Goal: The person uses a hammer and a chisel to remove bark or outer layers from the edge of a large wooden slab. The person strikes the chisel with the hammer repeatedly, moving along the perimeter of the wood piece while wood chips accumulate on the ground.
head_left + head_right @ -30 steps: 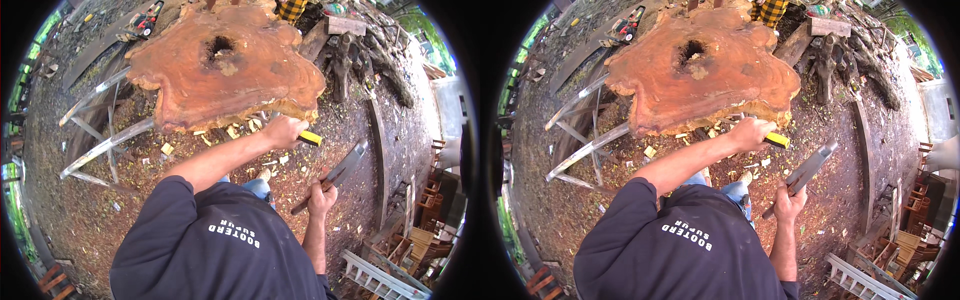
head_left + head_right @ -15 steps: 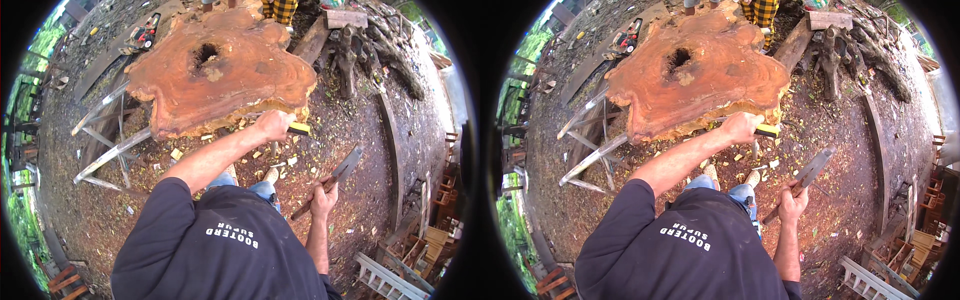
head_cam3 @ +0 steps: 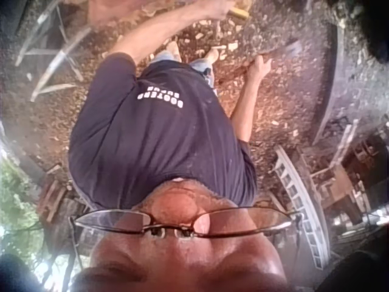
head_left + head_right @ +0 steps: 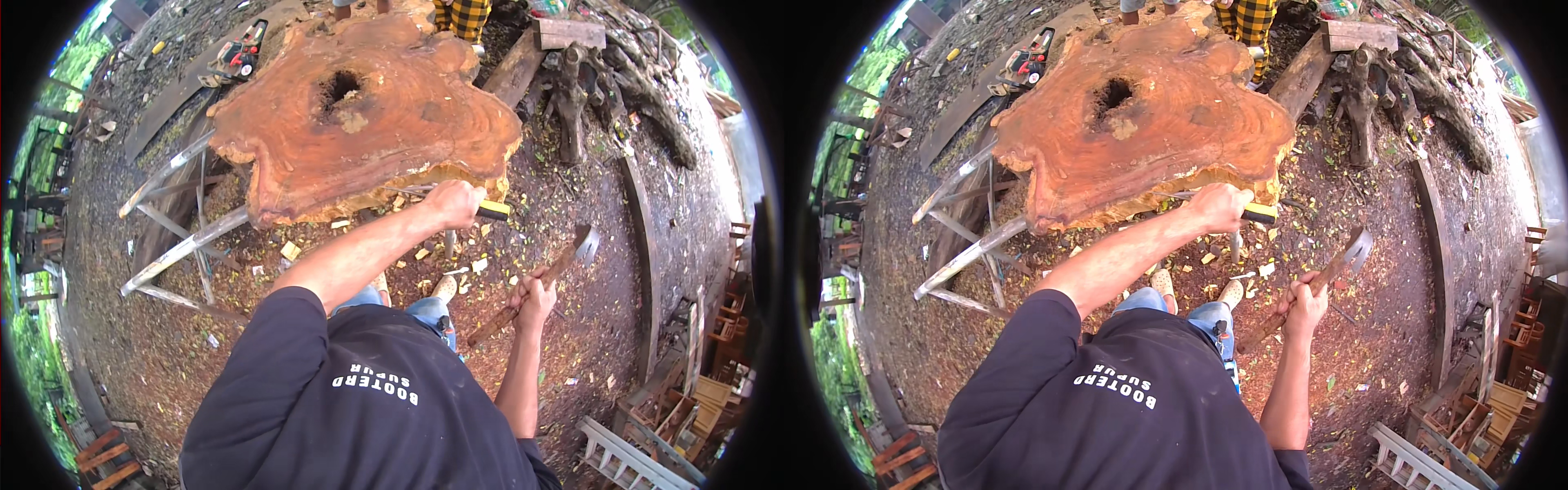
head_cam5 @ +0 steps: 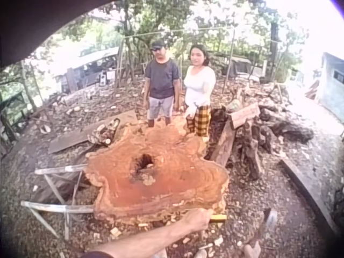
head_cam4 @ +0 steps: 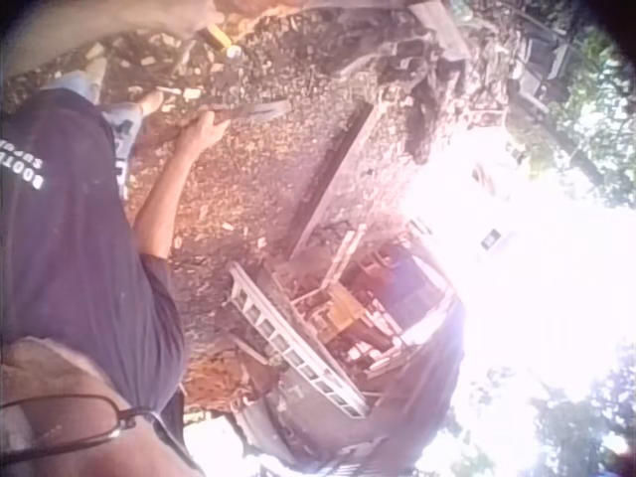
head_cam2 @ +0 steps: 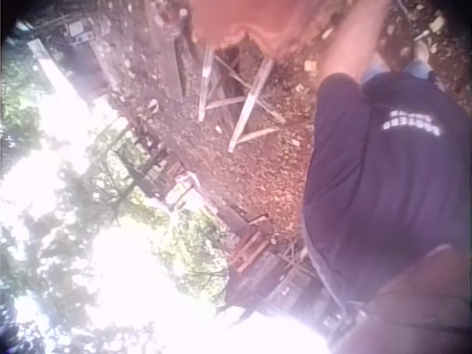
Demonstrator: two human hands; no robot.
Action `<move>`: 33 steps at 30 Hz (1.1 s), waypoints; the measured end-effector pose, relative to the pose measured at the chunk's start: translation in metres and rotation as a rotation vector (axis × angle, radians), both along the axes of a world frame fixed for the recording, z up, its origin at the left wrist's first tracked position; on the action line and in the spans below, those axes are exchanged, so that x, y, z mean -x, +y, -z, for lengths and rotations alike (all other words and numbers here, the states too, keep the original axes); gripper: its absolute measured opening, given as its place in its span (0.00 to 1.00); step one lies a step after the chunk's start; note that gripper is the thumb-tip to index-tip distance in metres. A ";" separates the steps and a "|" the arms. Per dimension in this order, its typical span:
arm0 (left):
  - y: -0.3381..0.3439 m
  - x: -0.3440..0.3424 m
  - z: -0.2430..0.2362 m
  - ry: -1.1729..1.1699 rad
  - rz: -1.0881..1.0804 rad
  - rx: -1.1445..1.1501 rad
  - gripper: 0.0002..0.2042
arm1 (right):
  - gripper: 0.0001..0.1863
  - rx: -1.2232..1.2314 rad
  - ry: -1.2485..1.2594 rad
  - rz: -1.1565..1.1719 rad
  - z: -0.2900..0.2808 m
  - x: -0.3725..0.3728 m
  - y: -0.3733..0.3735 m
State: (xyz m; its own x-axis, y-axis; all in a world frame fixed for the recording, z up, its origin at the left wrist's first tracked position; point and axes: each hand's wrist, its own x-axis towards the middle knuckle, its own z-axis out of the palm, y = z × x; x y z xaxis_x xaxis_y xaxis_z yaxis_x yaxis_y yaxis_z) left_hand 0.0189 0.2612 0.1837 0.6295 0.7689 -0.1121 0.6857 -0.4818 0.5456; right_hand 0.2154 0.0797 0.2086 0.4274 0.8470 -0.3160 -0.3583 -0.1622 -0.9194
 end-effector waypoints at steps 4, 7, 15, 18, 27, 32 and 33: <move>0.001 -0.003 0.007 0.006 0.007 -0.025 0.12 | 0.08 0.188 0.056 -0.134 0.013 0.023 0.013; 0.000 -0.004 0.007 0.017 0.009 -0.038 0.11 | 0.08 0.271 -0.077 -0.409 0.024 0.036 0.011; 0.008 -0.004 0.001 0.044 -0.013 -0.005 0.10 | 0.06 0.109 0.184 -0.013 0.025 0.006 0.025; 0.012 -0.006 0.007 0.050 -0.023 -0.027 0.10 | 0.07 0.299 -0.161 -0.426 0.020 0.028 0.027; 0.011 -0.005 0.007 0.055 -0.062 -0.004 0.10 | 0.08 0.195 0.170 -0.170 0.036 0.010 0.030; 0.009 0.000 0.000 0.086 -0.076 0.011 0.09 | 0.08 0.327 -0.060 -0.490 0.032 0.003 0.031; 0.009 0.000 -0.002 0.102 -0.082 0.023 0.10 | 0.08 0.284 -0.021 -0.404 0.035 0.001 0.032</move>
